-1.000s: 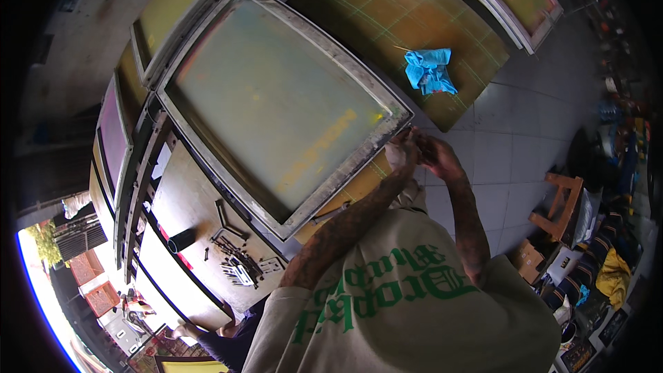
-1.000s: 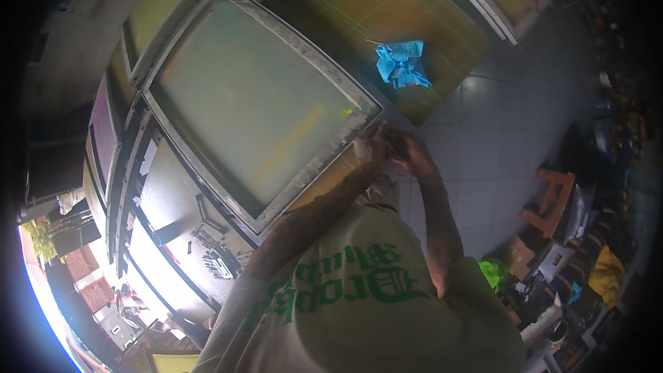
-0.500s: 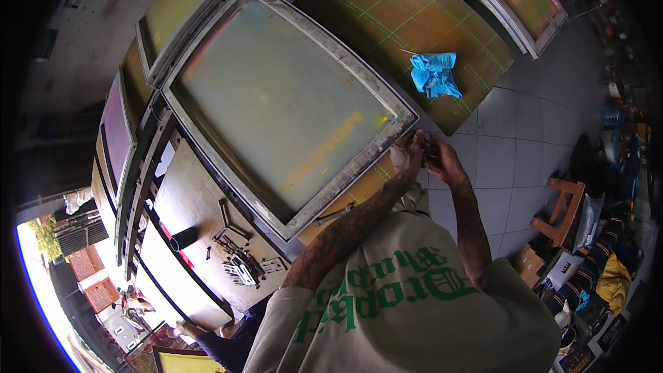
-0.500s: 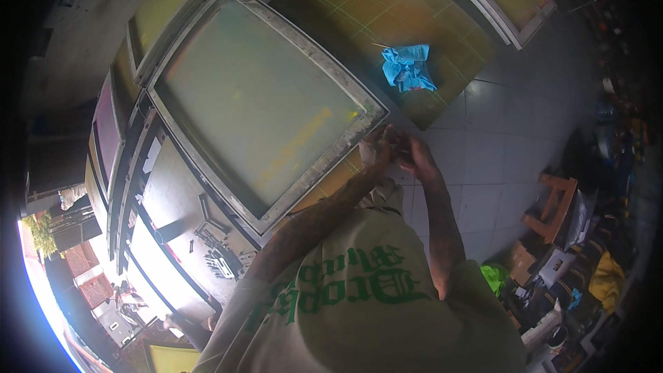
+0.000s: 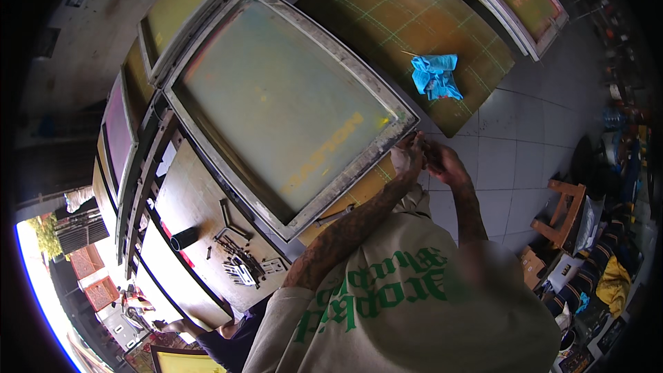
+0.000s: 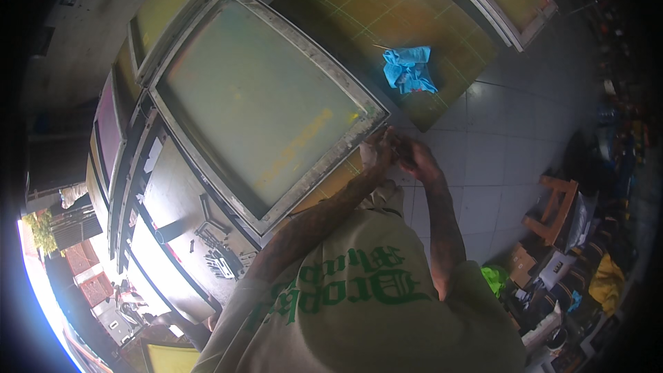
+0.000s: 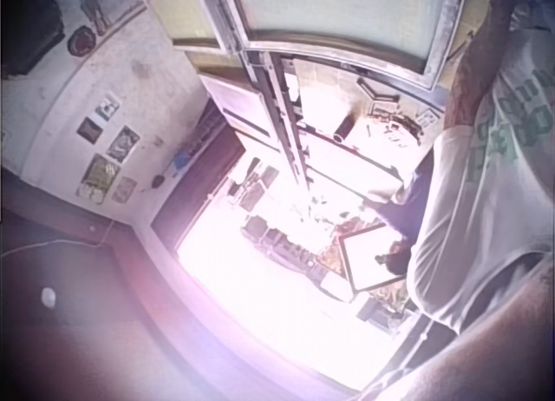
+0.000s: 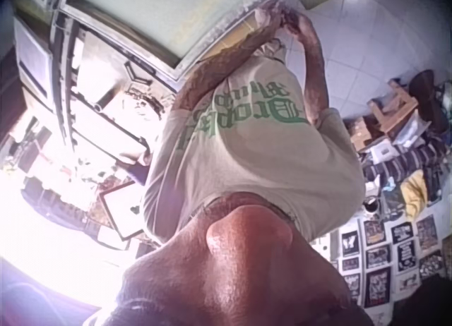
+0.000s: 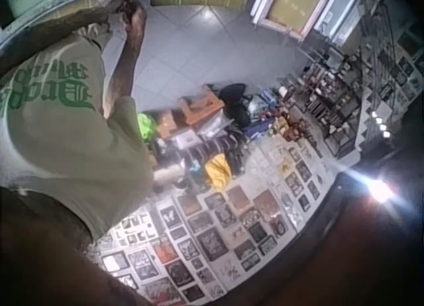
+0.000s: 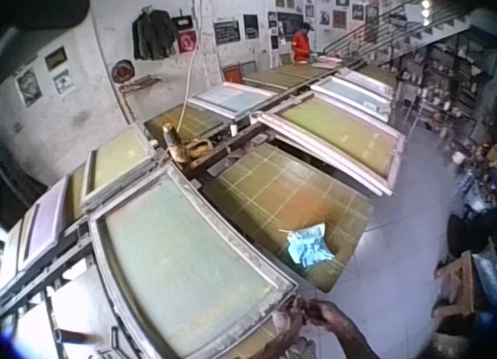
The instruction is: The person uses a small pointed tool to scrape and clean the edges of a screen printing frame. They then remove a strip of masking tape from the frame's edge and place it on the table. The person repeats this process on another frame, cleaning the edges and removing tape.
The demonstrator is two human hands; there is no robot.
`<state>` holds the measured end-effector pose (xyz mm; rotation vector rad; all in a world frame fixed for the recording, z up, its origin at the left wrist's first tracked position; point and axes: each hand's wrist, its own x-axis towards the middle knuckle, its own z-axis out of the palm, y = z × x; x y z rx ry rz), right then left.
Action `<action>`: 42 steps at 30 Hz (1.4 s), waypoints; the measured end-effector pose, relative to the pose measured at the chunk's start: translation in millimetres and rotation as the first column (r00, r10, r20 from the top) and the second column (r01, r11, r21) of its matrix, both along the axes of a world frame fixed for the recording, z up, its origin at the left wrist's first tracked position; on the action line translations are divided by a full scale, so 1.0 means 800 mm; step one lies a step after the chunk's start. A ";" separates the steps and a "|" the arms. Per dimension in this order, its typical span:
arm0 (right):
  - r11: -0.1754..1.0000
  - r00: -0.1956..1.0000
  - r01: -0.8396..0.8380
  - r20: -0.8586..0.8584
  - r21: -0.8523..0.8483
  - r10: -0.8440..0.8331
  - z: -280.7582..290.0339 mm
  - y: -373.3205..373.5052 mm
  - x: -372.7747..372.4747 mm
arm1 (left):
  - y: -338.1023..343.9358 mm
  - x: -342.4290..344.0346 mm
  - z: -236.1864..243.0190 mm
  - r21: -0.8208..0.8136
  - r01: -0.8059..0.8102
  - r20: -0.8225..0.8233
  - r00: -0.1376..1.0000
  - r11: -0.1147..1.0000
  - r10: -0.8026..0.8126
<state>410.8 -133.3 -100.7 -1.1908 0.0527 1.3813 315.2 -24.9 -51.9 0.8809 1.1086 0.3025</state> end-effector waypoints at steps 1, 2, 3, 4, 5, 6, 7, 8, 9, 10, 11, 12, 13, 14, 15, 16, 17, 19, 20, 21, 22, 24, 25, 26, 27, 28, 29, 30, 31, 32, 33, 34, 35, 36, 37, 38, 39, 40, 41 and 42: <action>1.000 1.000 0.011 -0.014 0.023 -0.011 -0.008 -0.003 0.002 | 0.000 0.000 0.003 0.005 -0.002 -0.001 1.000 1.000 0.002; 0.999 0.997 0.041 -0.067 0.013 -0.040 -0.005 0.002 0.001 | 0.001 0.000 0.002 0.012 -0.011 -0.005 1.000 1.000 0.011; 0.997 0.990 0.072 -0.119 0.000 -0.072 0.007 0.008 -0.002 | 0.001 -0.001 0.000 -0.005 -0.010 0.023 1.000 1.000 0.010; 0.995 0.980 0.102 -0.169 -0.015 -0.103 0.018 0.012 -0.003 | 0.001 -0.002 -0.003 -0.021 -0.009 0.052 0.999 1.000 0.010; 0.997 0.986 0.072 -0.146 -0.039 -0.077 0.027 0.012 -0.001 | 0.002 -0.003 -0.004 -0.038 -0.006 0.082 0.997 0.999 0.009; 0.997 0.991 0.043 -0.124 -0.063 -0.050 0.035 0.011 0.001 | 0.002 -0.002 -0.004 -0.040 -0.005 0.067 0.998 0.999 0.007; 0.996 0.995 0.013 -0.102 -0.087 -0.022 0.039 0.010 0.002 | 0.002 -0.002 -0.005 -0.042 -0.004 0.051 0.999 0.999 0.006; 0.998 0.998 0.002 -0.056 -0.066 -0.006 0.029 0.003 0.003 | 0.000 -0.001 -0.004 -0.047 0.006 0.040 0.999 0.999 -0.004; 0.999 1.000 -0.013 -0.013 -0.044 0.012 0.014 0.000 0.001 | 0.001 -0.001 -0.001 -0.053 0.017 0.042 0.999 0.998 -0.015; 0.999 0.999 -0.029 0.032 -0.023 0.030 0.000 -0.004 0.002 | 0.001 -0.001 0.001 -0.059 0.028 0.044 0.999 0.998 -0.025; 1.000 1.000 -0.020 0.000 -0.008 0.020 0.001 -0.003 0.002 | 0.002 -0.002 0.001 -0.063 0.032 0.043 0.999 0.997 -0.030; 1.000 0.999 -0.010 -0.033 0.007 0.010 0.001 -0.002 0.003 | 0.003 -0.003 0.001 -0.045 0.036 0.056 0.998 0.998 -0.033; 1.000 0.998 0.000 -0.065 0.021 0.001 0.002 -0.001 0.004 | 0.002 -0.004 0.001 -0.028 0.039 0.068 0.997 0.999 -0.037; 1.000 0.997 -0.009 -0.079 0.007 0.009 0.010 0.001 0.003 | 0.002 -0.005 0.003 -0.010 0.043 0.081 0.996 0.999 -0.042; 1.000 0.996 -0.018 -0.093 -0.007 0.017 0.018 0.002 0.003 | 0.004 -0.005 0.004 -0.004 0.053 0.067 0.996 0.999 -0.052; 0.999 0.994 -0.027 -0.107 -0.021 0.025 0.026 0.004 0.001 | 0.005 -0.005 0.005 0.002 0.063 0.054 0.997 0.998 -0.063; 1.000 0.993 -0.013 -0.117 -0.012 0.012 0.031 0.005 -0.001 | 0.004 -0.005 0.005 0.005 0.077 0.043 0.996 0.997 -0.077; 1.000 0.990 0.015 -0.139 0.005 -0.014 0.037 0.006 -0.004 | 0.004 -0.005 0.005 0.003 0.078 0.011 0.997 0.997 -0.078; 1.000 0.995 -0.008 -0.103 0.017 0.010 0.031 0.003 -0.003 | 0.003 -0.004 0.006 0.002 0.079 -0.004 0.997 0.997 -0.079; 0.999 0.997 -0.031 -0.066 0.028 0.033 0.022 0.000 -0.001 | 0.003 -0.003 0.007 0.007 0.073 -0.002 0.997 0.997 -0.073; 0.998 0.998 -0.055 -0.030 0.038 0.056 0.015 -0.003 0.001 | 0.001 -0.003 0.008 0.013 0.067 0.000 0.998 0.998 -0.067; 0.999 1.000 -0.006 -0.027 -0.038 0.005 0.032 0.007 -0.005 | 0.002 -0.004 0.009 0.015 0.055 0.015 0.998 0.998 -0.056; 0.997 1.000 0.018 -0.024 -0.077 -0.020 0.038 0.010 -0.007 | 0.003 -0.005 0.009 0.009 0.055 0.030 0.998 0.998 -0.055; 0.997 0.999 0.027 -0.045 -0.079 -0.030 0.037 0.009 -0.006 | 0.003 -0.005 0.008 0.004 0.056 0.048 0.997 0.998 -0.057; 0.996 0.997 0.035 -0.067 -0.081 -0.041 0.034 0.006 -0.003 | 0.004 -0.004 0.007 -0.004 0.067 0.033 0.997 0.998 -0.067; 0.996 0.995 0.044 -0.088 -0.083 -0.051 0.031 0.004 -0.001 | 0.004 -0.003 0.006 -0.012 0.078 0.018 0.997 0.997 -0.078; 0.998 0.999 0.013 -0.050 -0.066 -0.017 0.028 0.003 -0.001 | 0.004 -0.002 0.003 -0.019 0.088 0.002 0.996 0.996 -0.088; 0.999 1.000 -0.018 -0.010 -0.049 0.018 0.024 0.003 0.000 | 0.003 -0.002 0.001 -0.035 0.063 0.027 0.998 0.997 -0.062; 0.998 0.998 -0.050 0.030 -0.034 0.051 0.020 0.002 0.001 | 0.001 -0.001 -0.001 -0.052 0.038 0.052 0.998 0.998 -0.035; 0.998 0.999 -0.011 0.042 -0.064 0.014 0.025 0.006 0.000 | 0.002 0.000 -0.001 -0.068 0.012 0.076 0.997 0.998 -0.007; 0.995 0.998 0.028 0.055 -0.092 -0.023 0.029 0.010 -0.002 | 0.002 0.000 0.000 -0.062 -0.001 0.073 0.997 0.998 0.005; 0.991 0.996 0.067 0.069 -0.120 -0.059 0.035 0.013 -0.003 | 0.001 0.001 0.001 -0.055 -0.014 0.071 0.997 0.998 0.018; 0.988 0.998 0.050 0.053 -0.147 -0.042 0.049 0.019 -0.002 | 0.001 0.000 0.002 -0.048 -0.027 0.068 0.997 0.998 0.030; 0.984 0.999 0.032 0.037 -0.175 -0.026 0.068 0.024 0.000 | 0.002 -0.001 0.002 -0.019 0.002 0.060 0.998 1.000 -0.001; 0.979 1.000 0.013 0.020 -0.202 -0.009 0.077 0.027 0.001 | 0.003 -0.003 0.001 0.009 0.031 0.050 0.998 0.999 -0.031; 0.986 0.999 -0.020 0.034 -0.165 0.025 0.065 0.020 0.003 | 0.002 -0.004 0.002 0.033 0.069 0.042 0.997 0.997 -0.070; 0.990 0.997 -0.057 0.048 -0.129 0.063 0.047 0.013 0.005 | -0.001 -0.003 -0.005 0.006 0.036 0.063 0.997 0.999 -0.036; 0.991 0.993 -0.095 0.064 -0.093 0.101 0.029 0.005 0.007 | -0.004 -0.001 -0.012 -0.023 0.003 0.083 0.997 1.000 -0.001; 0.990 0.993 -0.082 0.071 -0.116 0.091 0.025 0.006 0.006 | -0.003 0.000 -0.013 -0.050 -0.032 0.099 0.994 0.998 0.037; 0.988 0.994 -0.070 0.079 -0.139 0.082 0.021 0.007 0.005 | -0.003 0.001 -0.012 -0.052 -0.033 0.074 0.997 0.998 0.037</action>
